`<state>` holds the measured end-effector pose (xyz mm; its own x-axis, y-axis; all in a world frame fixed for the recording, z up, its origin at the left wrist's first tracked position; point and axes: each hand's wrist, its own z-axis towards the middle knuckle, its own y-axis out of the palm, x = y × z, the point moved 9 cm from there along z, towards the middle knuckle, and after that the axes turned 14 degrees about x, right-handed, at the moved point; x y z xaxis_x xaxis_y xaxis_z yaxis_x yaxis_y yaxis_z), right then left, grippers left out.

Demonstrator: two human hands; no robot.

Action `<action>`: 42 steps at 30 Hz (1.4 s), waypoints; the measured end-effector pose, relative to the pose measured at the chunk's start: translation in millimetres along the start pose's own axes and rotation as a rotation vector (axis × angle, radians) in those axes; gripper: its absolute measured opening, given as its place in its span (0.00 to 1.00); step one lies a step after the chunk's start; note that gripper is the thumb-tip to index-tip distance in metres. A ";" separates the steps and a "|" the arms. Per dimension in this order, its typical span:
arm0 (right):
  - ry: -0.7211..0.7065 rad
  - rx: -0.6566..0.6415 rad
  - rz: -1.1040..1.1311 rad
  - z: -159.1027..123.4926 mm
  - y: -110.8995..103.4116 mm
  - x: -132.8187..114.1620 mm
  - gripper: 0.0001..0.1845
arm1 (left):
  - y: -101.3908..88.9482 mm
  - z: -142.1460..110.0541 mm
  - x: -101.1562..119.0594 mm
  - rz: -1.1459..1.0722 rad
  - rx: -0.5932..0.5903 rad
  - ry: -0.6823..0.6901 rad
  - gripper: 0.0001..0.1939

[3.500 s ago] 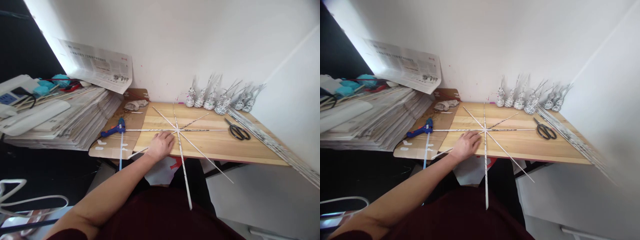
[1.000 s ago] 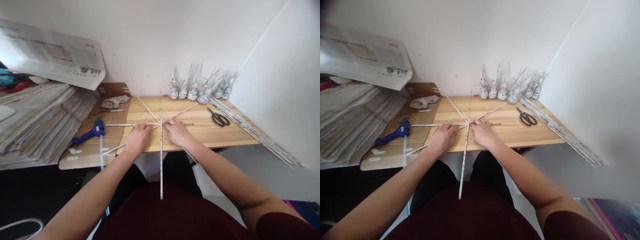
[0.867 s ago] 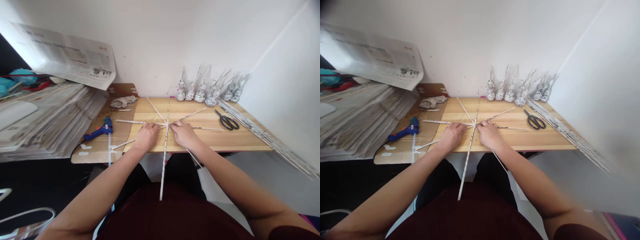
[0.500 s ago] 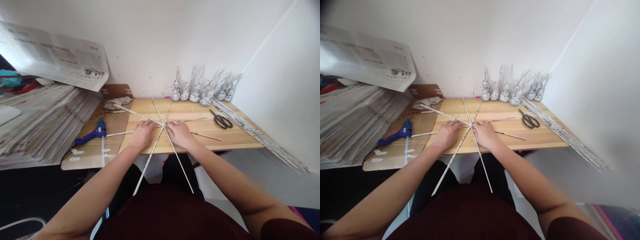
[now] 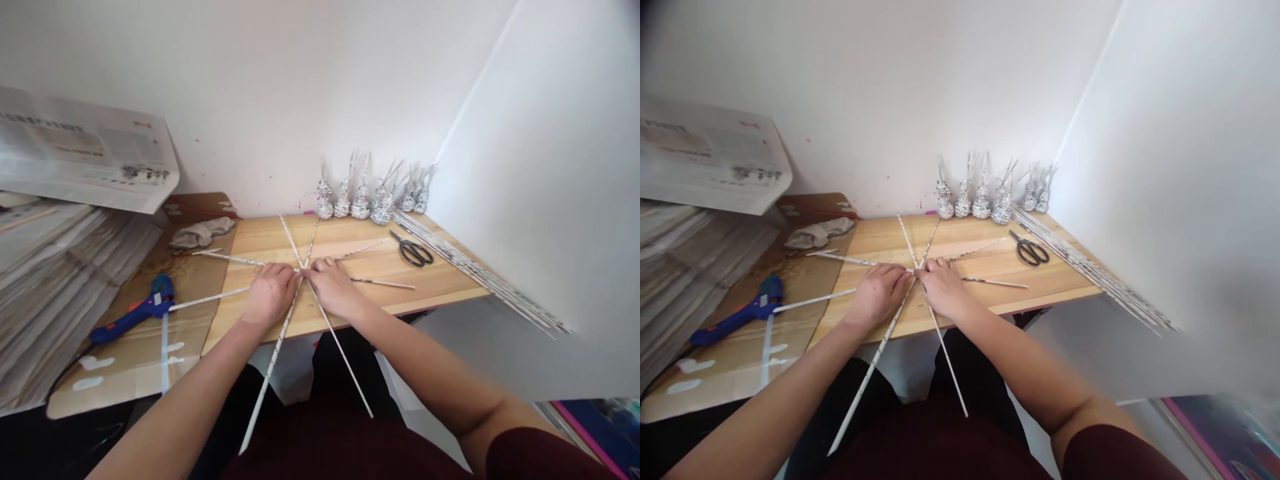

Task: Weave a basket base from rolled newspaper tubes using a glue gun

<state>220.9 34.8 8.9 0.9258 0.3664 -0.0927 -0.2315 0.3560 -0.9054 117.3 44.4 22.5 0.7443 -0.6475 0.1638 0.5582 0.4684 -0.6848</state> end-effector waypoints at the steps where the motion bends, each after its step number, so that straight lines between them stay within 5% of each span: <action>1: 0.007 0.000 0.000 -1.0 0.2 0.7 0.24 | 3.4 1.5 0.1 -0.015 0.009 -0.005 0.12; 12: -0.018 -0.019 0.073 -2.4 7.6 -1.9 0.23 | 11.4 -3.5 -3.6 -0.007 0.023 -0.026 0.13; 21: 0.064 0.115 0.180 4.6 -1.3 14.4 0.24 | -14.4 -0.9 -25.4 -0.120 0.244 -0.158 0.13; 28: -0.008 0.090 0.185 13.5 -1.7 12.2 0.25 | -20.2 -5.7 -31.3 -0.089 0.217 -0.295 0.26; 32: -0.030 0.075 0.135 13.9 2.9 8.3 0.25 | -27.5 -6.2 -33.7 -0.036 0.272 -0.339 0.17; 37: -0.060 0.096 0.112 11.6 5.4 6.5 0.26 | -24.2 1.1 -27.0 -0.002 0.281 -0.186 0.09; 42: -0.068 0.084 0.093 11.1 7.3 3.0 0.19 | -0.6 -0.2 -13.4 -0.136 0.119 -0.042 0.16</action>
<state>218.7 48.0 6.6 0.8775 0.4574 -0.1439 -0.3423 0.3874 -0.8560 106.9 52.7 20.6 0.6719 -0.6855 0.2806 0.6926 0.4471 -0.5661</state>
